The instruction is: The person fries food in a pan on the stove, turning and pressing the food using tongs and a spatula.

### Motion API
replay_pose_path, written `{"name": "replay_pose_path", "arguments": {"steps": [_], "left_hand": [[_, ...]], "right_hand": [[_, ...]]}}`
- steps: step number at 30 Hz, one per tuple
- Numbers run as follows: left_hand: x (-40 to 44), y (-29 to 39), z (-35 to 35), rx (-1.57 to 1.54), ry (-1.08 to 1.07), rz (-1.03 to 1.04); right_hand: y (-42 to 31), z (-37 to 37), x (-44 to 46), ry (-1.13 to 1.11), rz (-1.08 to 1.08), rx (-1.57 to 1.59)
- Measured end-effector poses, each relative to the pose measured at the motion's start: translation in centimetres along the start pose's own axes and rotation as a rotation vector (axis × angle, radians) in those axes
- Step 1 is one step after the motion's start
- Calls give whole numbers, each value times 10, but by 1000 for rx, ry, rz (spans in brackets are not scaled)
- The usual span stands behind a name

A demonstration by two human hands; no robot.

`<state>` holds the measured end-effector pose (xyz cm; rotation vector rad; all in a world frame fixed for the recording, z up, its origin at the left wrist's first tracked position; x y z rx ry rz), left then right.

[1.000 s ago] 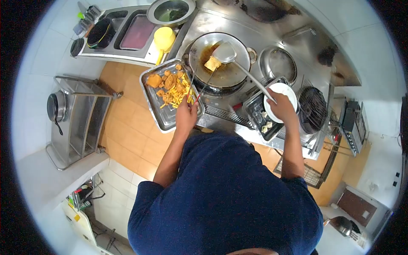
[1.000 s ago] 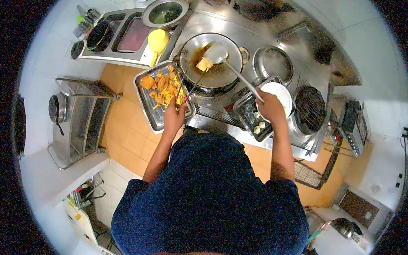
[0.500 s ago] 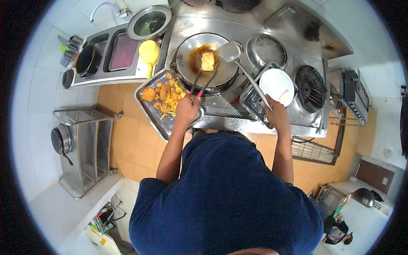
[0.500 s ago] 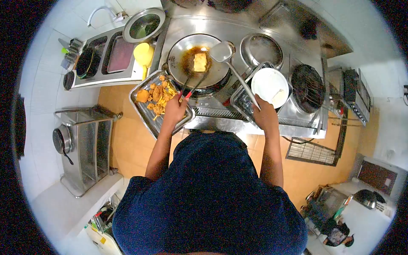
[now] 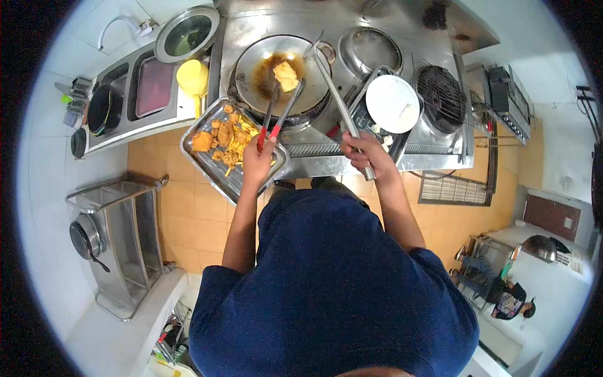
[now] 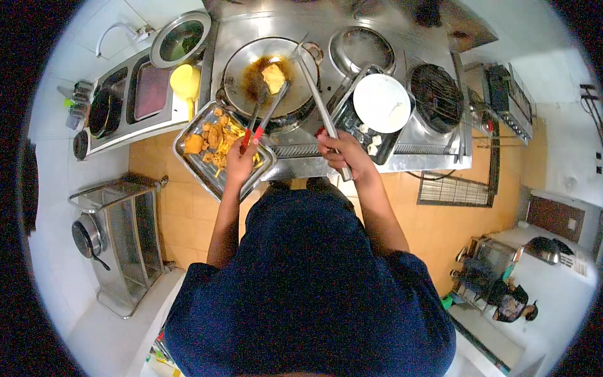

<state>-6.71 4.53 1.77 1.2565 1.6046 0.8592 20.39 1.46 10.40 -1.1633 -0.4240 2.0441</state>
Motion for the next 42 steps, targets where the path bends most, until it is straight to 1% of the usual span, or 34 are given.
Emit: {"name": "replay_pose_path", "arguments": {"steps": [2, 4, 7, 10, 12, 14, 17, 20, 23, 26, 28, 31, 35, 38, 41, 42], "left_hand": [[-1, -13, 3, -107, -34, -28], [-4, -10, 2, -245, -59, -38], [-8, -7, 0, -351, -102, -128], [-11, 4, -5, -395, -92, -48], [-10, 2, -8, -411, -99, -39], [-10, -3, -11, -427, -86, -33], [-7, -7, -17, -397, -49, -52], [-2, -13, -19, -437, -34, -36], [-4, -7, -22, -440, -29, -50], [-4, -5, -23, -365, -1, -21], [-10, 5, -24, -425, 5, -14], [-20, 25, -26, -483, 27, -22], [-29, 40, -22, -566, 60, 7], [-36, 59, -19, -678, 27, 9], [-44, 75, -14, -684, 3, -57], [-46, 80, -12, -722, 1, -47]], "right_hand": [[-2, 8, 4, -53, 4, 96], [-4, 14, 7, -82, 10, 192], [-4, 22, 8, -126, 33, 330], [-2, 31, 7, -156, 44, 398], [-1, 37, 7, -192, 51, 462], [-1, 41, 8, -176, 54, 498], [-5, 47, 9, -189, 52, 528], [-7, 51, 10, -196, 64, 547], [-10, 53, 11, -188, 75, 565], [-16, 67, 7, -221, 86, 593], [-19, 68, 11, -260, 91, 569], [-21, 72, 8, -154, 129, 618], [-23, 83, 8, -168, 159, 664], [-27, 93, 7, -194, 184, 705], [-30, 99, 6, -217, 210, 702], [-31, 100, 5, -219, 216, 691]]}}
Point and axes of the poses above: each hand's wrist, its own x-axis towards the middle knuckle, its own z-axis out of the palm, y = z × x, the point moved 7 cm from there along x, towards the middle knuckle, and after that the axes turned 1 degree about x, right-handed, at the moved point
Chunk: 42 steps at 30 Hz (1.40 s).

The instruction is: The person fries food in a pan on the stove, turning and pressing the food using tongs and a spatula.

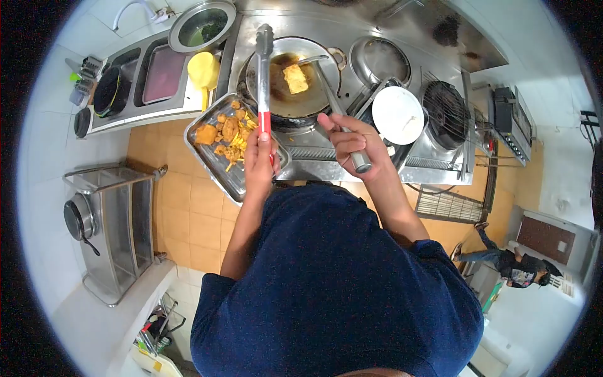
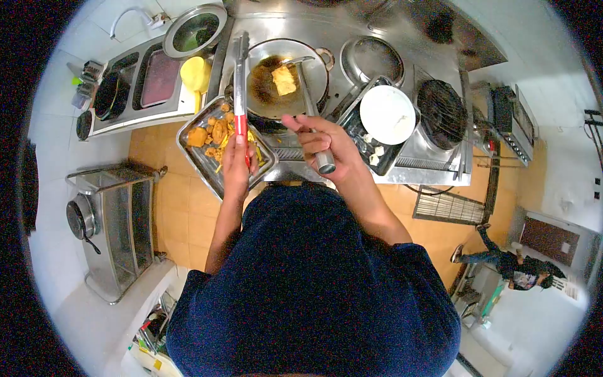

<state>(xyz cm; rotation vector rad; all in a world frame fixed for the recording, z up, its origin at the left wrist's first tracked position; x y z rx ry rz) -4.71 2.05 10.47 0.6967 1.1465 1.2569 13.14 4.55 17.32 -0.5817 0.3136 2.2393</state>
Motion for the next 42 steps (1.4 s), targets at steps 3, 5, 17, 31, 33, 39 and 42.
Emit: {"name": "replay_pose_path", "arguments": {"steps": [3, 5, 17, 31, 33, 39, 42], "left_hand": [[-5, 9, 13, -23, -23, -15], [-11, 20, 25, -38, -22, 6], [-21, 53, 59, -64, -21, 52], [-24, 62, 84, -129, -174, 8], [-23, 62, 83, -84, -175, 49], [-26, 66, 89, 12, -194, 198], [-28, 66, 94, -52, -194, 235]], "right_hand": [[5, 7, -5, -18, 2, -8], [8, 9, -6, -28, 9, 2], [26, 9, -14, -19, 76, -23], [39, 2, -18, -16, 102, -94], [41, 0, -17, -35, 91, -78], [40, 1, -19, -53, 30, 13], [38, 3, -19, -65, 26, 13]]}}
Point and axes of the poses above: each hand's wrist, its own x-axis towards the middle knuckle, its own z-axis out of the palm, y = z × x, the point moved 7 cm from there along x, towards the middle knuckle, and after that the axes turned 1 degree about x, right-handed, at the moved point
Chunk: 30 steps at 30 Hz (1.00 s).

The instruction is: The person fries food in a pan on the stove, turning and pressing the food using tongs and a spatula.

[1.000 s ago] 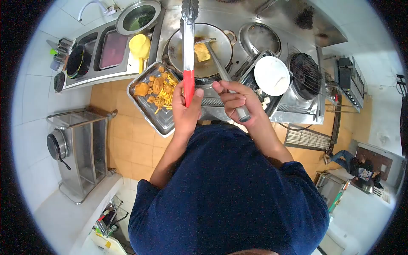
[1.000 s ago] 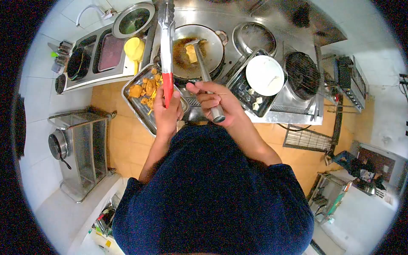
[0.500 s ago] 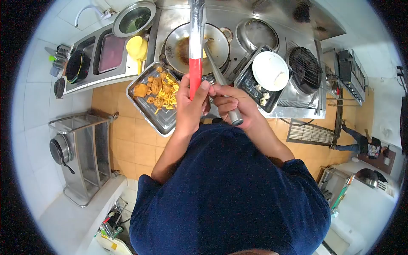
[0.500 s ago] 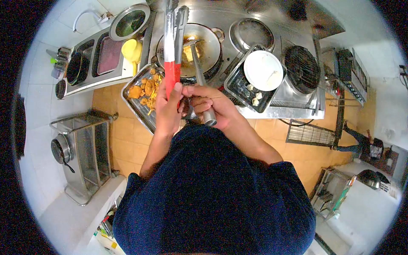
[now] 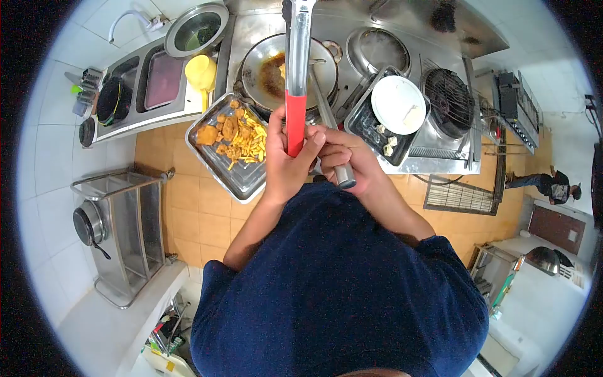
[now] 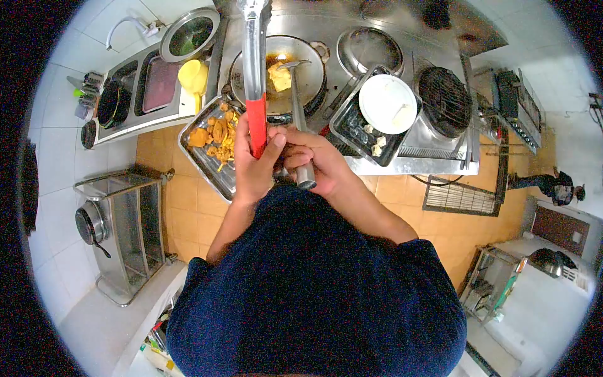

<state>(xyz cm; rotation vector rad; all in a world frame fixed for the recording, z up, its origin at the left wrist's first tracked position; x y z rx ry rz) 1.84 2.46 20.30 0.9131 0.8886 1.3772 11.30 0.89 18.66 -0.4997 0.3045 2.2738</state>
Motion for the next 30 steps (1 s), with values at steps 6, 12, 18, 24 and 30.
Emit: {"name": "replay_pose_path", "arguments": {"steps": [6, 12, 18, 24, 30], "left_hand": [[-2, 2, -7, 38, 24, 9], [-4, 6, -14, 4, 59, 26], [-7, 5, -11, -210, 37, -5], [-12, 6, -12, -319, 44, 25], [-16, 8, -13, -318, 60, 61]], "right_hand": [[2, 12, -4, -11, 28, -6], [5, 5, -2, 70, -7, 7], [13, 16, -2, -14, 34, 34], [16, 13, -1, 14, 34, 41], [18, 10, 0, -36, 73, 9]]}}
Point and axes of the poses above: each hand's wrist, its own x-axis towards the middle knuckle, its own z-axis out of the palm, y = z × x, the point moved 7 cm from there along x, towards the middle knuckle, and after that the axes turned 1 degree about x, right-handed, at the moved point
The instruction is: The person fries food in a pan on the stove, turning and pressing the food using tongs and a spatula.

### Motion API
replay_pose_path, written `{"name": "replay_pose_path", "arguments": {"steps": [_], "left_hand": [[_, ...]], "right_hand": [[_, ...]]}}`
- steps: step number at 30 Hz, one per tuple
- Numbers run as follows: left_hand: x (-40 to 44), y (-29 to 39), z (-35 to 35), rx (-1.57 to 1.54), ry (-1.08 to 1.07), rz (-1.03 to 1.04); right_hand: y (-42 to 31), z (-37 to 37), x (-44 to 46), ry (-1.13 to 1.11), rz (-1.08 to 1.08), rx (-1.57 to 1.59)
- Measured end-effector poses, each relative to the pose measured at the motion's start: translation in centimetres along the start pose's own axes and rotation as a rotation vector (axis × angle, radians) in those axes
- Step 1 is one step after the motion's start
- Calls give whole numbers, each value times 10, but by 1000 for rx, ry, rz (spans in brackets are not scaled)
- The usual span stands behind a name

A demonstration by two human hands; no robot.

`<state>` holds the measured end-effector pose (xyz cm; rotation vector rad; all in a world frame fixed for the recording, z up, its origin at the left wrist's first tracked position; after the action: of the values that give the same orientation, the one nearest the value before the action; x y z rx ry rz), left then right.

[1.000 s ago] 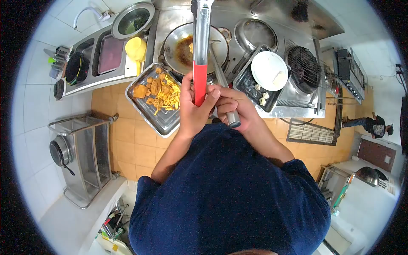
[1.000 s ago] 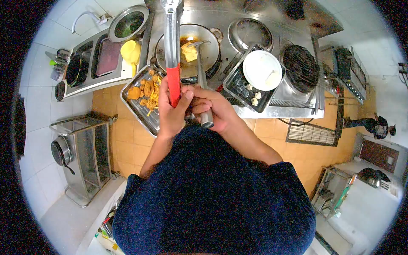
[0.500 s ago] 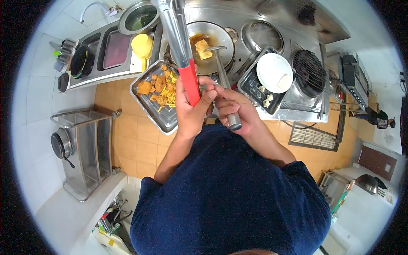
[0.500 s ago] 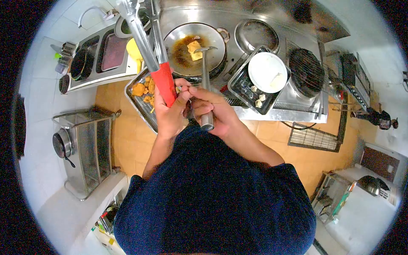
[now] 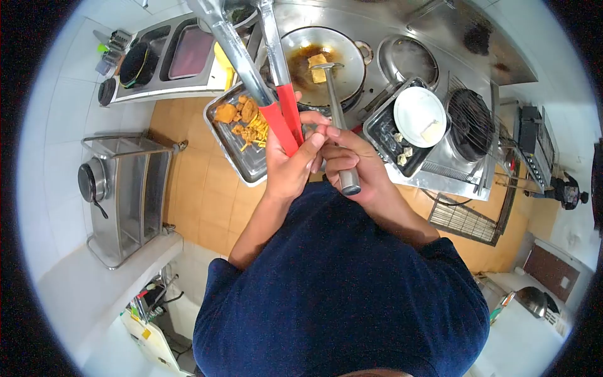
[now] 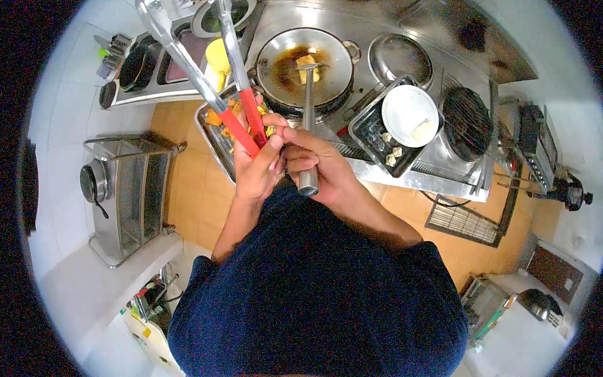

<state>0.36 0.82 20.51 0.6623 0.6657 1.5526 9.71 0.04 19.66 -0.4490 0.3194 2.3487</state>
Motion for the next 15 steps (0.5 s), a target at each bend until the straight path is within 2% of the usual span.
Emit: {"name": "replay_pose_path", "arguments": {"steps": [8, 15], "left_hand": [[-6, 4, 11, 104, 49, -52], [-6, -6, 17, 133, 16, 69]], "right_hand": [[-5, -1, -7, -23, 21, -105], [-15, 0, -18, 0, 36, -189]]}}
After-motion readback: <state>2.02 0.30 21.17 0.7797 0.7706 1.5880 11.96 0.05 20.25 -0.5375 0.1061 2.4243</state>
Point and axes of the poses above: each hand's wrist, its own x-axis towards the middle knuckle, its own z-axis out of the palm, y = z × x, the point moved 7 cm from there along x, towards the middle knuckle, and after that the axes turned 1 degree about x, right-handed, at the moved point
